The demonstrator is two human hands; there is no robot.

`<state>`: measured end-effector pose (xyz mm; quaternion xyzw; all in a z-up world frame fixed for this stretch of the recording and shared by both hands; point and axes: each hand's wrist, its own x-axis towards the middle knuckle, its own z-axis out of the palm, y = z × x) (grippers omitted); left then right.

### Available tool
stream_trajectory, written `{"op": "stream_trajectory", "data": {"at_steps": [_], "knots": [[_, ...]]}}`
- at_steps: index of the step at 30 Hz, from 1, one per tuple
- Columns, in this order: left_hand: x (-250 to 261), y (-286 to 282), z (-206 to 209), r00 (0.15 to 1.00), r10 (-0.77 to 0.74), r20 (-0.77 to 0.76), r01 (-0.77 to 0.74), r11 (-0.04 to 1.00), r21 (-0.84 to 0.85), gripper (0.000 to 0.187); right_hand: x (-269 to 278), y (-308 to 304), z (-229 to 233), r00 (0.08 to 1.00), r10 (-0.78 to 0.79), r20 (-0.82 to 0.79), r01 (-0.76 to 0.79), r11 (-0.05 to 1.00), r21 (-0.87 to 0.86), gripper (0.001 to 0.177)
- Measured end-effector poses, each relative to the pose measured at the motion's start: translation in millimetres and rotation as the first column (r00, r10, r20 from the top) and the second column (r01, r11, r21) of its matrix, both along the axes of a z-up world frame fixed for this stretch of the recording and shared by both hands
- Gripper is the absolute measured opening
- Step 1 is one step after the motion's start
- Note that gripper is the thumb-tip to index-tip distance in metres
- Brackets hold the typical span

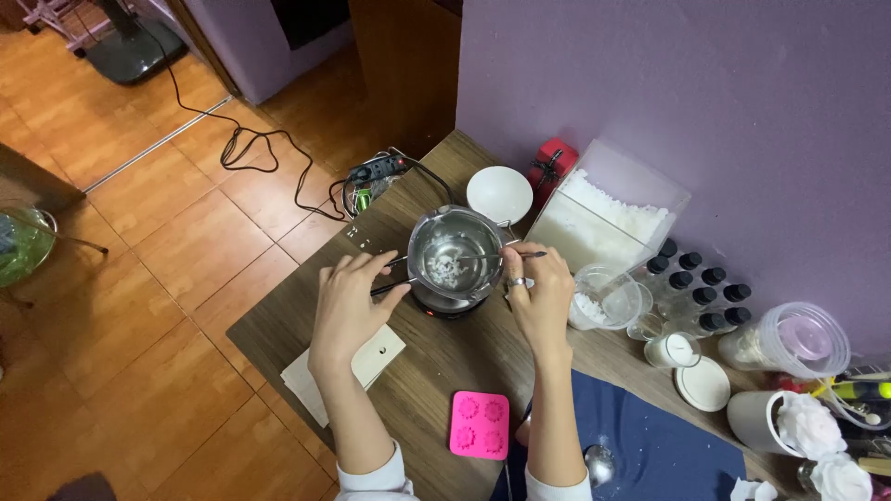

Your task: Stirring melted wax in a pot and using a brush and spoon to prepare a silicone mold for candle making.

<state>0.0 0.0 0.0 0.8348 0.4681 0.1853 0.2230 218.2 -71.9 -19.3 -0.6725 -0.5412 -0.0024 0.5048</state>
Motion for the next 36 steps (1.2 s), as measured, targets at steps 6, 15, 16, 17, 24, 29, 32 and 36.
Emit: {"op": "stream_trajectory", "data": {"at_steps": [6, 15, 16, 17, 24, 29, 32, 36], "knots": [[4.8, -3.3, -3.9, 0.994, 0.025, 0.102, -0.045, 0.979, 0.198, 0.048, -1.2, -1.3, 2.2, 0.999, 0.023, -0.029, -0.023, 1.0, -0.003, 0.011], [73.6, 54.3, -24.2, 0.995, -0.074, -0.064, 0.098, 0.726, 0.681, 0.013, 2.8, -2.5, 1.6, 0.998, 0.061, -0.029, -0.063, 0.997, -0.039, 0.012], [74.8, 57.1, -24.5, 0.995, -0.075, -0.067, 0.1, 0.723, 0.683, 0.013, 2.2, -1.4, 0.0, 0.998, 0.061, -0.031, -0.062, 0.997, -0.034, 0.012], [76.7, 59.6, -25.3, 0.99, -0.054, -0.132, 0.128, 0.742, 0.659, 0.015, 2.3, -0.6, -1.8, 0.995, 0.076, -0.062, -0.079, 0.995, -0.057, 0.012], [77.7, 83.6, -58.6, 0.984, -0.068, -0.164, 0.166, 0.681, 0.714, 0.011, 1.2, -1.4, 2.1, 0.988, 0.095, -0.125, -0.107, 0.99, -0.096, 0.013], [82.0, 71.1, -38.7, 0.979, -0.096, -0.179, 0.2, 0.617, 0.761, 0.008, 3.0, -1.7, 0.6, 0.985, 0.1, -0.137, -0.113, 0.989, -0.094, 0.012], [86.7, 68.8, -35.1, 0.979, -0.086, -0.185, 0.2, 0.582, 0.788, 0.01, 3.0, -2.4, 1.5, 0.985, 0.101, -0.142, -0.115, 0.989, -0.093, 0.012], [90.4, 70.5, -40.8, 0.978, -0.047, -0.203, 0.195, 0.544, 0.816, 0.012, 5.7, -3.1, -3.4, 0.988, 0.092, -0.121, -0.106, 0.988, -0.114, 0.013]]}}
